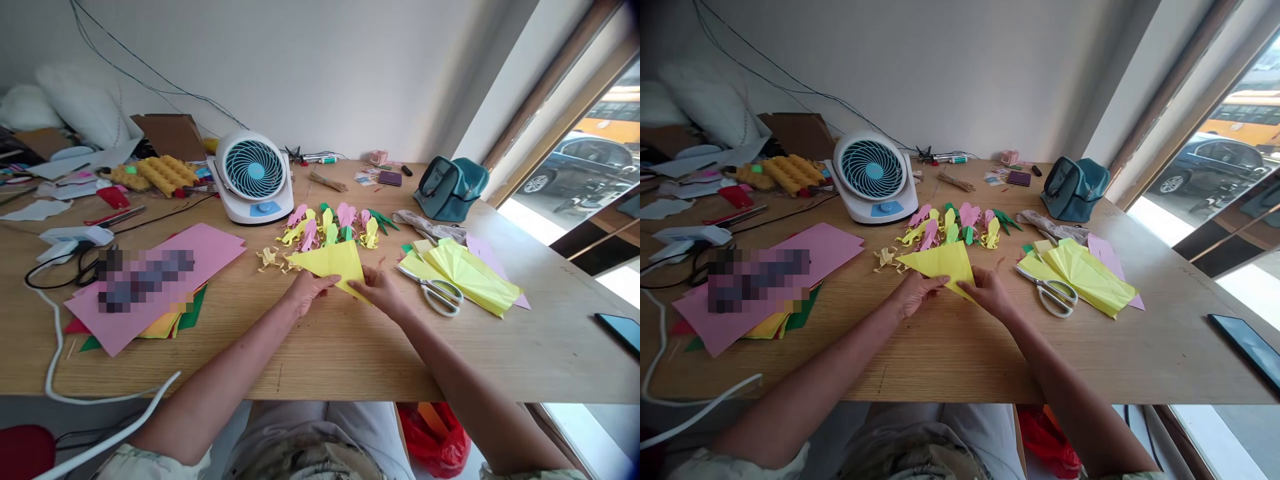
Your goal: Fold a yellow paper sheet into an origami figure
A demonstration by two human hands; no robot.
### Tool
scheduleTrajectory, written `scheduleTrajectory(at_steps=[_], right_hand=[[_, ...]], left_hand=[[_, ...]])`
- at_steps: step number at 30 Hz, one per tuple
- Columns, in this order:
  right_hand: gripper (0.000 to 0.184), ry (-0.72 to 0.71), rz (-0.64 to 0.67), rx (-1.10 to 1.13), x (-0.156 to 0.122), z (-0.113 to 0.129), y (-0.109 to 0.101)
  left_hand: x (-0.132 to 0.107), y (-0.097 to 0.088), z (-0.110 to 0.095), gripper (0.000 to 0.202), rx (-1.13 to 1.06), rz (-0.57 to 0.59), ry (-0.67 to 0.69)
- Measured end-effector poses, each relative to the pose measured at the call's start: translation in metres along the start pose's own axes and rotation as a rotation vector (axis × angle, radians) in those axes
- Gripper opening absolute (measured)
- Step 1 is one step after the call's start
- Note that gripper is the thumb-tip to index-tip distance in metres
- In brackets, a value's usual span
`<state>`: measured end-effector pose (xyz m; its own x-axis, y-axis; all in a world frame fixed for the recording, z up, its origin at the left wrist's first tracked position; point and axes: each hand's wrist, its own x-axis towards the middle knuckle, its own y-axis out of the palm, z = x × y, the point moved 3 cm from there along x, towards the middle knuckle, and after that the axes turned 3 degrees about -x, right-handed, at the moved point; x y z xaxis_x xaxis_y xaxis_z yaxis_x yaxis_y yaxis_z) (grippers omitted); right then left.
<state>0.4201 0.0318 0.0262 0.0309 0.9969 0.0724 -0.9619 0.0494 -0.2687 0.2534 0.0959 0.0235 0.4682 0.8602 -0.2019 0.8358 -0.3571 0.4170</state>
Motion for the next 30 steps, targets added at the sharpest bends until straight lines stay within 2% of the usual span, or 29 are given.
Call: scheduleTrajectory(at_steps=[3, 6, 9, 14, 25, 30], right_hand=[[0.047, 0.040, 0.024, -0.015, -0.002, -0.007, 0.009], [0.045, 0.073, 0.034, -0.039, -0.005, -0.016, 0.009], [0.041, 0.080, 0.027, -0.060, -0.007, -0.023, 0.000], [0.033, 0.047, -0.014, -0.105, -0.009, -0.028, -0.021], [0.023, -0.070, -0.262, -0.146, -0.010, -0.029, -0.047], [0.024, -0.118, -0.293, -0.118, -0.009, -0.026, -0.050]], left_hand=[[0.002, -0.006, 0.011, 0.053, 0.018, -0.005, 0.018], [0.005, -0.013, 0.014, 0.053, 0.020, -0.009, 0.046], [0.010, -0.026, 0.005, 0.054, 0.035, -0.032, 0.077], [0.016, -0.043, -0.017, 0.042, 0.106, -0.039, 0.163], [0.016, -0.046, -0.034, 0.028, 0.290, 0.008, 0.305], [0.016, -0.044, -0.037, 0.022, 0.267, 0.012, 0.377]])
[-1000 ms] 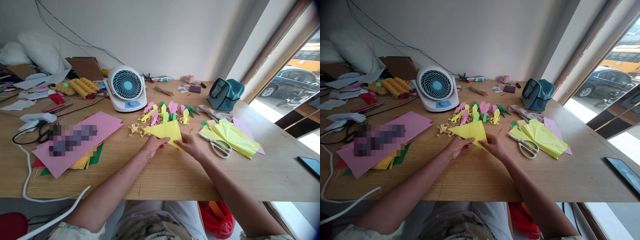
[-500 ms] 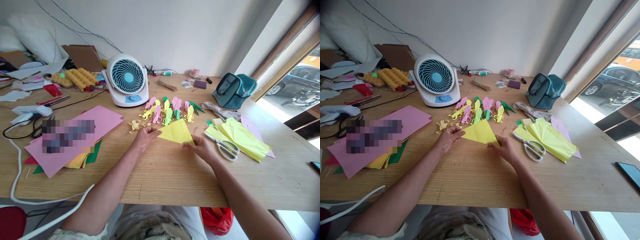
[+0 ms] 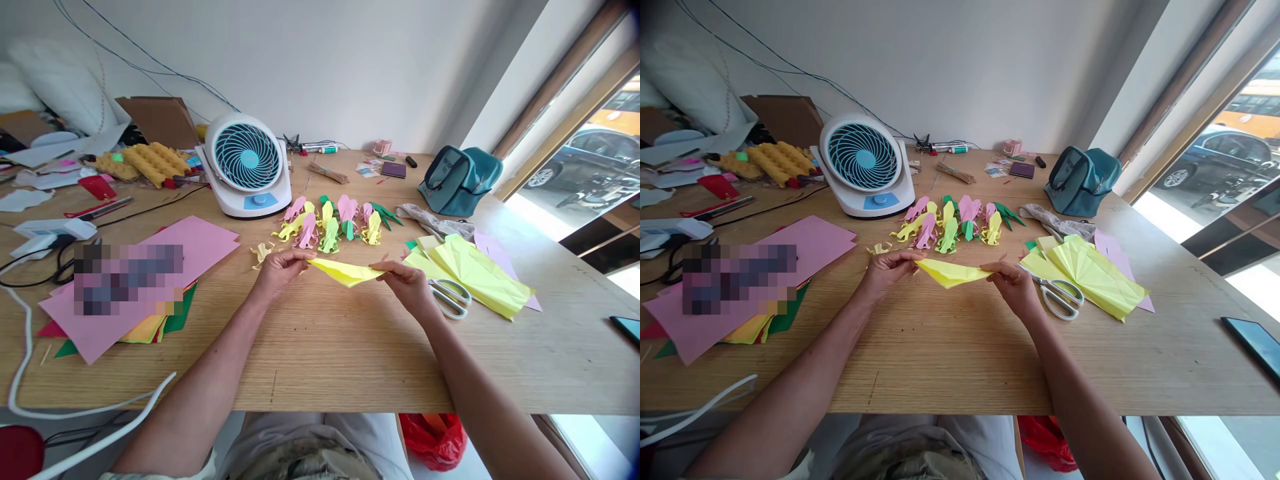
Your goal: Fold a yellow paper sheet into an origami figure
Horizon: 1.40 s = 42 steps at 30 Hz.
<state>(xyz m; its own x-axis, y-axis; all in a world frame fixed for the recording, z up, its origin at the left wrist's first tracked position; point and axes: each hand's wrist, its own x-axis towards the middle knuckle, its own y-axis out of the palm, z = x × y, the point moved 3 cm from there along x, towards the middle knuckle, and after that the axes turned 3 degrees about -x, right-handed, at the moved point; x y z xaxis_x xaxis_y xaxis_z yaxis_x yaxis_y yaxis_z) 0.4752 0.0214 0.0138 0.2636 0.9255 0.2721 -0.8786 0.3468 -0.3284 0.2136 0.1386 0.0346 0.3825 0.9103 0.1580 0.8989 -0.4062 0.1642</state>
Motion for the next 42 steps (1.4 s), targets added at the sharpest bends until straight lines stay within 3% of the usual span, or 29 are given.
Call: scheduleTrajectory(at_steps=[6, 11, 16, 25, 30, 35, 42], right_hand=[[0.033, -0.057, 0.060, 0.074, 0.001, 0.011, 0.002], [0.033, -0.051, 0.157, 0.038, -0.001, 0.016, -0.001], [0.033, -0.036, 0.161, 0.007, -0.001, 0.013, -0.001], [0.036, 0.007, 0.160, 0.091, 0.002, 0.000, 0.000], [0.036, 0.044, 0.156, 0.112, 0.002, -0.004, -0.001], [0.036, 0.066, 0.159, 0.115, 0.002, -0.006, -0.003], [0.039, 0.108, 0.222, 0.131, 0.001, -0.006, -0.003]], left_hand=[[-0.002, 0.003, 0.000, 0.005, 0.011, 0.022, 0.069], [-0.003, 0.002, -0.001, 0.015, 0.071, 0.030, 0.062], [-0.002, 0.000, 0.003, 0.023, 0.221, 0.077, 0.122], [-0.011, 0.014, 0.006, 0.047, 0.785, 0.340, 0.476], [-0.020, 0.022, 0.002, 0.048, 0.771, 0.503, 0.425], [-0.026, 0.028, -0.002, 0.052, 0.745, 0.588, 0.409], [-0.037, 0.041, -0.006, 0.016, 0.702, 0.588, 0.590]])
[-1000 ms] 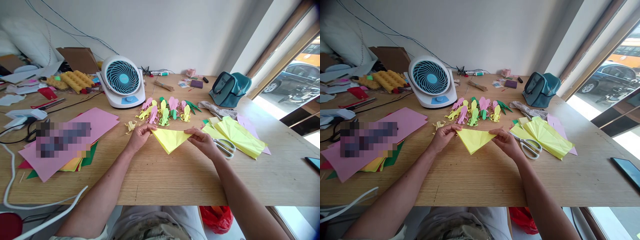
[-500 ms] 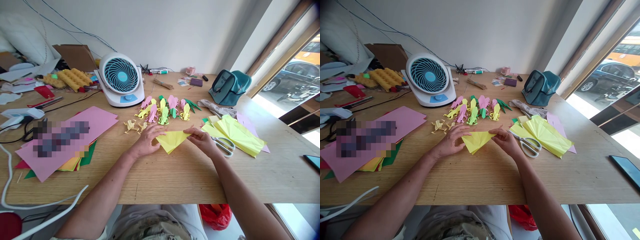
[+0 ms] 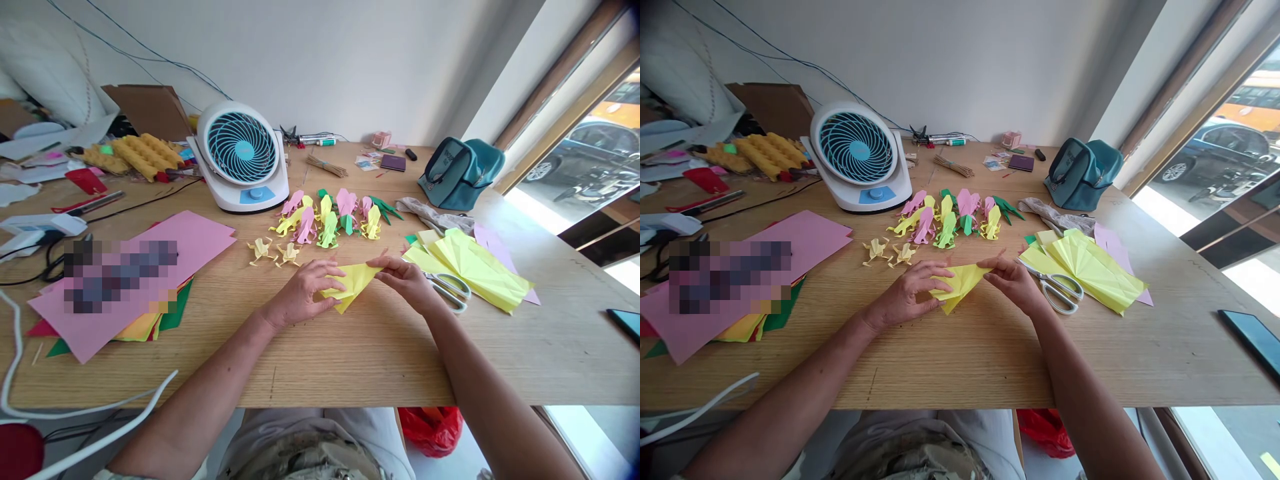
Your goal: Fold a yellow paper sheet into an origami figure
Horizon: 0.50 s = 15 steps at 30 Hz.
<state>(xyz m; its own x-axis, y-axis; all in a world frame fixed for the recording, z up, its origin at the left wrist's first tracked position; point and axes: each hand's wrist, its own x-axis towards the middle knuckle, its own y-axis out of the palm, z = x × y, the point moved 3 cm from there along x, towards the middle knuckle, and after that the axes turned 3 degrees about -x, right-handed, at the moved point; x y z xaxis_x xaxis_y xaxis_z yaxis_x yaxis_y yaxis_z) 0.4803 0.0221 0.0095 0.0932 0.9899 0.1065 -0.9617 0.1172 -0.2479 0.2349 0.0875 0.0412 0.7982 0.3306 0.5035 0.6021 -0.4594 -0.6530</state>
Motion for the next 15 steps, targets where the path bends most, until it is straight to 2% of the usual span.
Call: scheduleTrajectory(at_steps=[3, 6, 9, 12, 15], right_hand=[[0.039, 0.012, 0.121, -0.056, -0.002, 0.003, 0.003], [0.034, -0.059, 0.239, -0.260, -0.008, 0.011, 0.005], [0.029, -0.204, 0.271, -0.459, -0.015, 0.022, 0.009], [0.028, -0.332, 0.300, -0.478, -0.023, 0.030, 0.020], [0.024, -0.357, 0.322, -0.513, -0.028, 0.030, 0.034]], left_hand=[[-0.001, 0.005, -0.003, 0.015, -0.028, -0.001, 0.001], [-0.004, 0.009, -0.003, 0.013, -0.050, 0.032, -0.086], [-0.006, 0.012, -0.004, 0.015, -0.022, 0.070, -0.200], [-0.007, 0.013, -0.008, 0.019, 0.005, 0.116, -0.284], [-0.006, 0.014, -0.013, 0.017, 0.027, 0.147, -0.335]])
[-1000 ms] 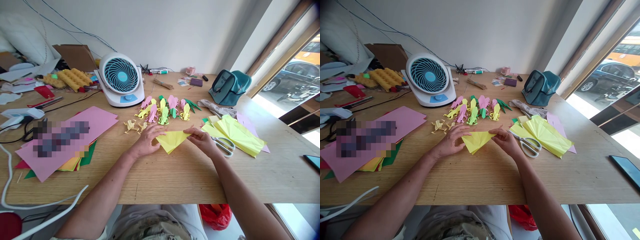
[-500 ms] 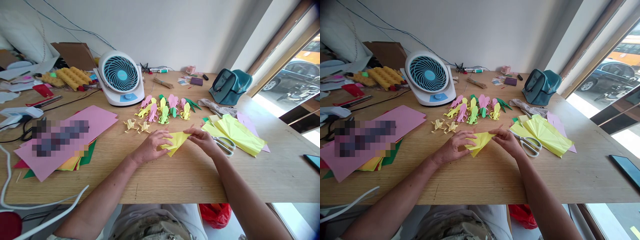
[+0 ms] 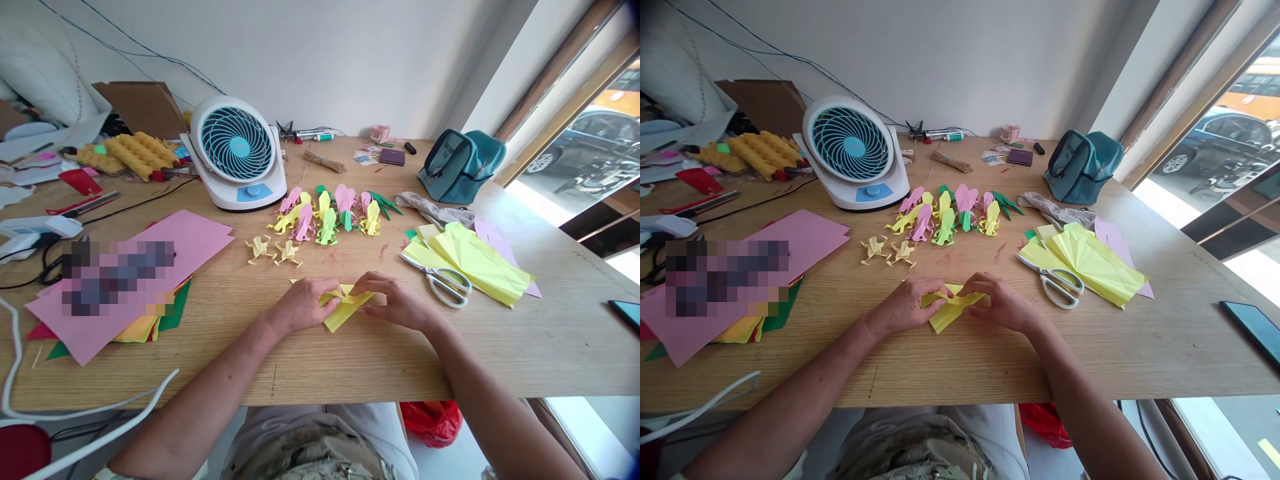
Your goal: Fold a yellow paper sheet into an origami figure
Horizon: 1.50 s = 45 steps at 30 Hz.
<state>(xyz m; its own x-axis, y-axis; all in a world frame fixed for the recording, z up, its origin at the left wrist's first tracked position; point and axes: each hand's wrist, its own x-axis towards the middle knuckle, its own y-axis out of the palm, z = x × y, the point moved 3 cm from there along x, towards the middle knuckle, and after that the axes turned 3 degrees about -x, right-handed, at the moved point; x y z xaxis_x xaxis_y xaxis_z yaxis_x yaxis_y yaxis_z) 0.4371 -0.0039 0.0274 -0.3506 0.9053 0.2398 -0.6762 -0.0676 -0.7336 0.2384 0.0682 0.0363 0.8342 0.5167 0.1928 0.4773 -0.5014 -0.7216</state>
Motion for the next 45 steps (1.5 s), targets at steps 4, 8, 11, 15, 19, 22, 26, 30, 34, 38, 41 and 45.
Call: scheduleTrajectory(at_steps=[4, 8, 11, 15, 19, 22, 26, 30, 34, 38, 41, 45], right_hand=[[0.020, 0.025, 0.007, -0.127, 0.002, 0.000, 0.014], [0.018, 0.017, -0.031, -0.133, 0.002, -0.001, 0.016], [0.016, 0.052, -0.020, -0.102, -0.003, 0.000, 0.015], [0.013, 0.105, -0.039, -0.125, -0.014, -0.001, 0.010], [0.012, 0.142, -0.062, -0.133, -0.020, -0.002, 0.007], [0.011, 0.169, -0.078, -0.136, -0.020, -0.002, 0.008], [0.009, 0.211, -0.075, -0.146, -0.020, -0.004, 0.010], [0.007, 0.242, -0.081, -0.154, -0.023, -0.006, 0.009], [0.008, 0.268, -0.094, -0.174, -0.025, -0.009, 0.005], [0.010, 0.239, -0.075, -0.192, -0.024, -0.007, 0.002], [0.010, 0.223, -0.029, -0.200, -0.026, -0.004, 0.002], [0.010, 0.258, 0.005, -0.192, -0.031, -0.001, 0.003]], left_hand=[[-0.001, 0.001, -0.001, 0.015, 0.044, 0.016, -0.042], [-0.001, 0.001, 0.001, 0.013, 0.046, -0.001, -0.082], [-0.002, -0.001, 0.001, 0.013, 0.016, -0.015, -0.101], [-0.004, -0.002, 0.001, 0.017, -0.010, -0.034, -0.151], [-0.005, -0.003, 0.001, 0.017, 0.008, -0.050, -0.215], [-0.004, -0.003, 0.001, 0.015, 0.048, -0.069, -0.254], [-0.006, -0.001, 0.001, 0.017, 0.121, -0.080, -0.284], [-0.008, -0.002, 0.001, 0.019, 0.187, -0.071, -0.278], [-0.010, -0.004, 0.004, 0.016, 0.177, -0.063, -0.323], [-0.010, -0.008, 0.006, 0.017, 0.136, -0.024, -0.358], [-0.012, -0.011, 0.005, 0.022, 0.112, 0.020, -0.370], [-0.015, -0.013, 0.004, 0.023, 0.078, 0.043, -0.388]])
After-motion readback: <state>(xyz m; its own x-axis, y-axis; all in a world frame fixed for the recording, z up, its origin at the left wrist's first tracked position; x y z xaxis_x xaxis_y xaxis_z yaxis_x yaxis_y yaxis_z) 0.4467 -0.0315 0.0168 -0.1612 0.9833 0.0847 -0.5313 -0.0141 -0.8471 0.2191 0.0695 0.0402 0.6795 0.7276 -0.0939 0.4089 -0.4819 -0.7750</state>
